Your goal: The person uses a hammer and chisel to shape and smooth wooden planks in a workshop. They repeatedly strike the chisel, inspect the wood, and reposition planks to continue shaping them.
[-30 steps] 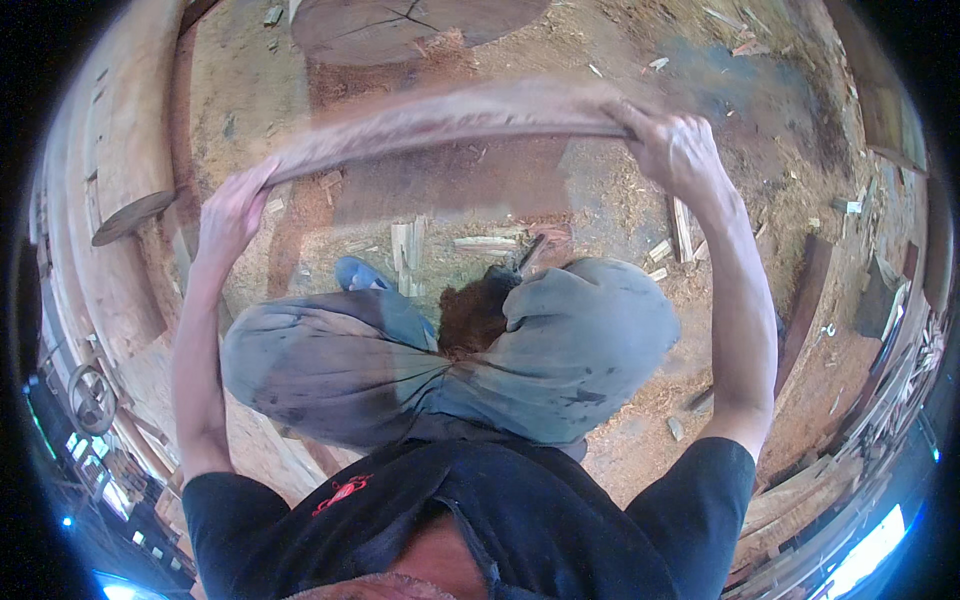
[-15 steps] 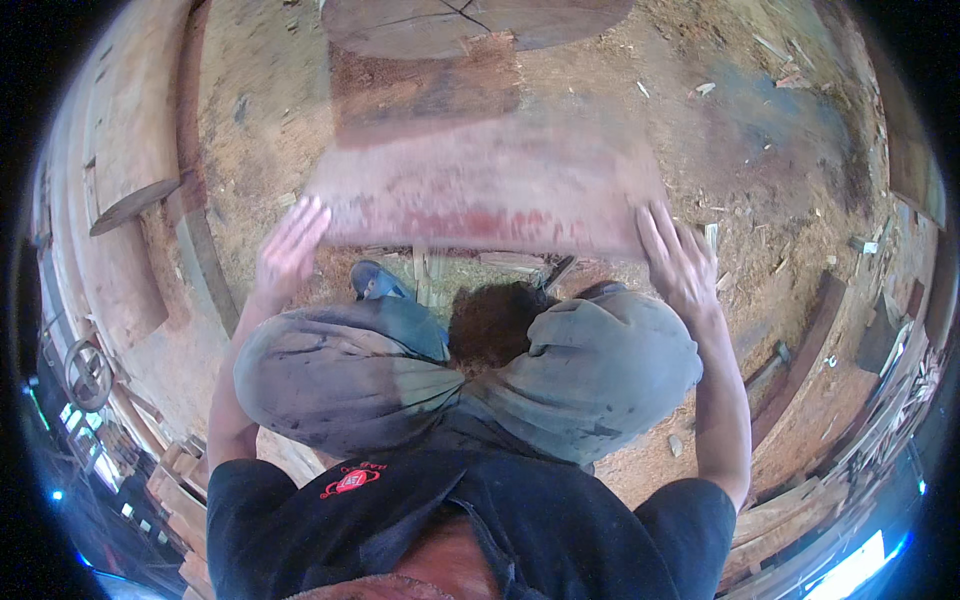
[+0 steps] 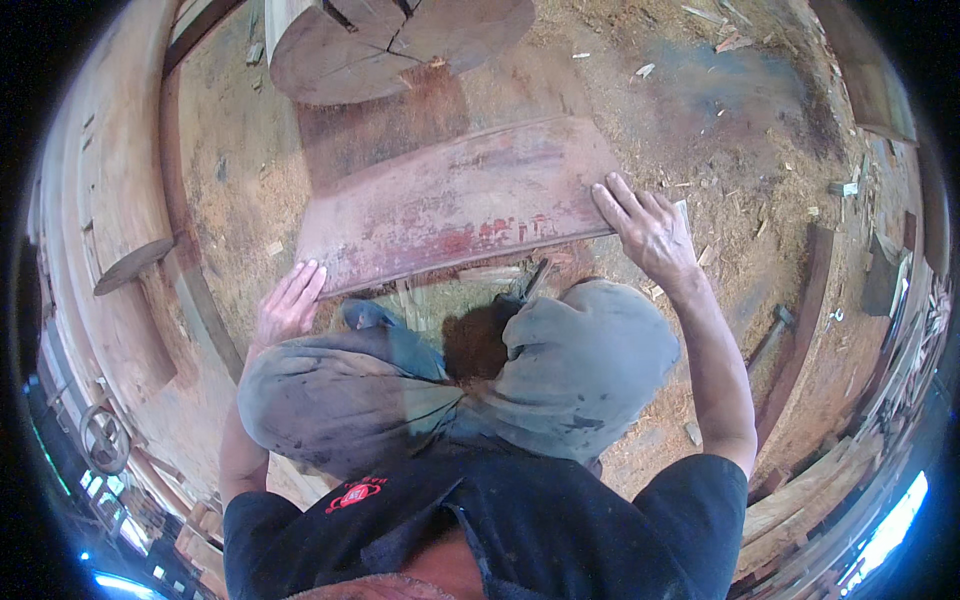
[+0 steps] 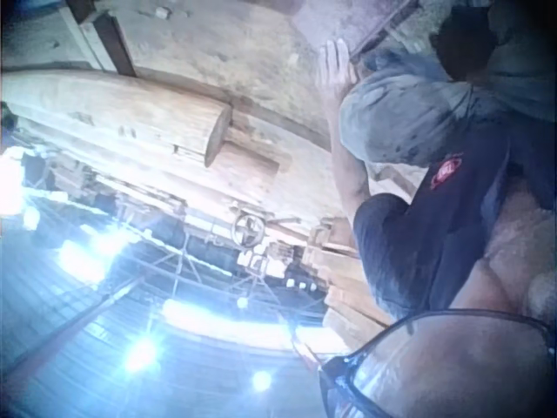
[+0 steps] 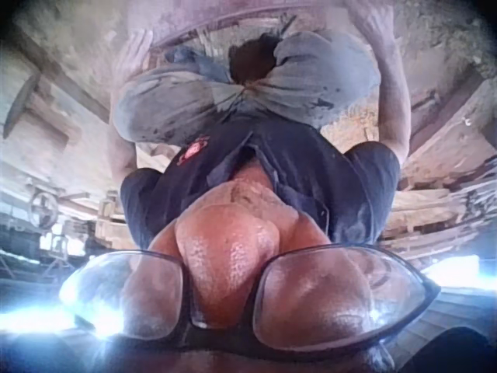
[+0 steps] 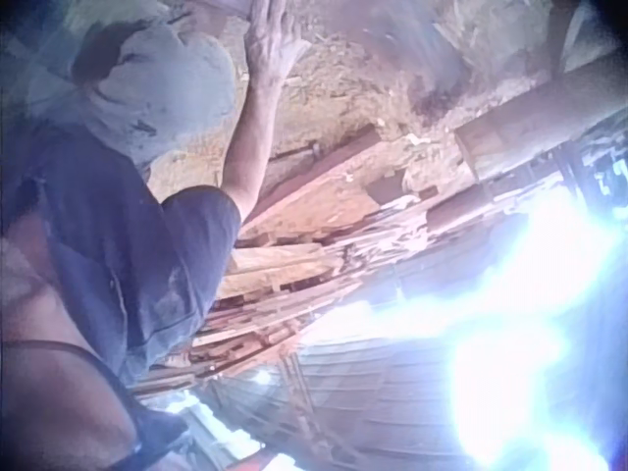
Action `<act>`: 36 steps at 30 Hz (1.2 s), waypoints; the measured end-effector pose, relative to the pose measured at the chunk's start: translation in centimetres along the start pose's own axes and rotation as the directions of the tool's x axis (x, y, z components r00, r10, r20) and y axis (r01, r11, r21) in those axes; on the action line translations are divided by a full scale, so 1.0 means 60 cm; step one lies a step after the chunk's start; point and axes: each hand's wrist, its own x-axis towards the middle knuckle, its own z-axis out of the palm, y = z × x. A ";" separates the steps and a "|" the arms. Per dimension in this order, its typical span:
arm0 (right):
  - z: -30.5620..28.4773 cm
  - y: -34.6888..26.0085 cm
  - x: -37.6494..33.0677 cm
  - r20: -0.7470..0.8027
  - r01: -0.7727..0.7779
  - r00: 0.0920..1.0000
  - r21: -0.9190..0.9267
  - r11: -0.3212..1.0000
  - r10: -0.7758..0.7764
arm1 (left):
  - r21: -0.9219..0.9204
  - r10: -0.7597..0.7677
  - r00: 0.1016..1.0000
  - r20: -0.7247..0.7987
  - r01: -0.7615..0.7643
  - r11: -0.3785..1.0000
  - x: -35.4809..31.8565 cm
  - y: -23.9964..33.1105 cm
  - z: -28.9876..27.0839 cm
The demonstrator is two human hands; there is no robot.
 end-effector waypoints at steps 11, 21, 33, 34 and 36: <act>0.057 0.102 0.182 -0.049 -0.201 0.979 -0.013 0.980 0.200 | 0.016 -0.091 0.976 -0.196 0.096 0.995 0.169 -0.117 0.012; -0.042 0.123 0.167 -0.061 -0.232 0.955 0.464 0.855 0.291 | -0.413 -0.371 0.925 -0.088 0.305 0.858 0.143 -0.108 -0.092; -0.074 0.147 0.271 0.137 -0.335 0.810 0.906 0.257 0.570 | 0.070 -0.232 0.882 -0.411 0.284 0.956 0.283 -0.128 -0.139; -0.073 0.147 0.273 0.134 -0.323 0.816 0.912 0.253 0.562 | 0.017 -0.267 0.870 -0.415 0.300 0.954 0.290 -0.127 -0.135; -0.071 0.151 0.275 0.089 -0.287 0.817 0.920 0.268 0.570 | -0.050 -0.293 0.850 -0.438 0.303 0.952 0.299 -0.125 -0.126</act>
